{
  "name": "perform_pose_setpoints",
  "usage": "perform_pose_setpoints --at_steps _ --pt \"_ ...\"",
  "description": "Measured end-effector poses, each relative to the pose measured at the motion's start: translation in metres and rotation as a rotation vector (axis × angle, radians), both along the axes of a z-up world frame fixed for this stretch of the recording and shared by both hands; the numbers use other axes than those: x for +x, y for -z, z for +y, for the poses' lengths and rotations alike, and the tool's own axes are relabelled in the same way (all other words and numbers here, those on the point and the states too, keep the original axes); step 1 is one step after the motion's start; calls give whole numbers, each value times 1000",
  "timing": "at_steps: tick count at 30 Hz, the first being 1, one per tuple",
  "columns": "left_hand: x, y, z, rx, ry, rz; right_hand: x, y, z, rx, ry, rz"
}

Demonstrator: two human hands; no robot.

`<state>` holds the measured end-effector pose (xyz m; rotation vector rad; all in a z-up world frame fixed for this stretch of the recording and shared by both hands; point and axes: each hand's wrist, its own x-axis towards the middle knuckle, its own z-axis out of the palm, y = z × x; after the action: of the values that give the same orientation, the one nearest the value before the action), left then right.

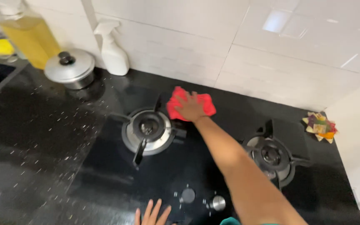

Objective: The recorder is cleaning a kitchen stovetop, countertop, and backsplash tiles using a red cloth.

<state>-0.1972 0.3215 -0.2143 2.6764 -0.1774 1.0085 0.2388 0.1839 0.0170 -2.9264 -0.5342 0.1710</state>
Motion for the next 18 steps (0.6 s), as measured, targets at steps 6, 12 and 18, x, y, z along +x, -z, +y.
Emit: perform_pose_setpoints --at_steps 6,12,18 --pt "-5 16 -11 -90 -130 -128 29 22 6 43 -136 -78" --pt "-9 -22 0 -6 -23 83 54 32 -157 -44 -61 -405" --pt "-5 -48 -3 -6 1 8 69 61 -267 -155 462 76"
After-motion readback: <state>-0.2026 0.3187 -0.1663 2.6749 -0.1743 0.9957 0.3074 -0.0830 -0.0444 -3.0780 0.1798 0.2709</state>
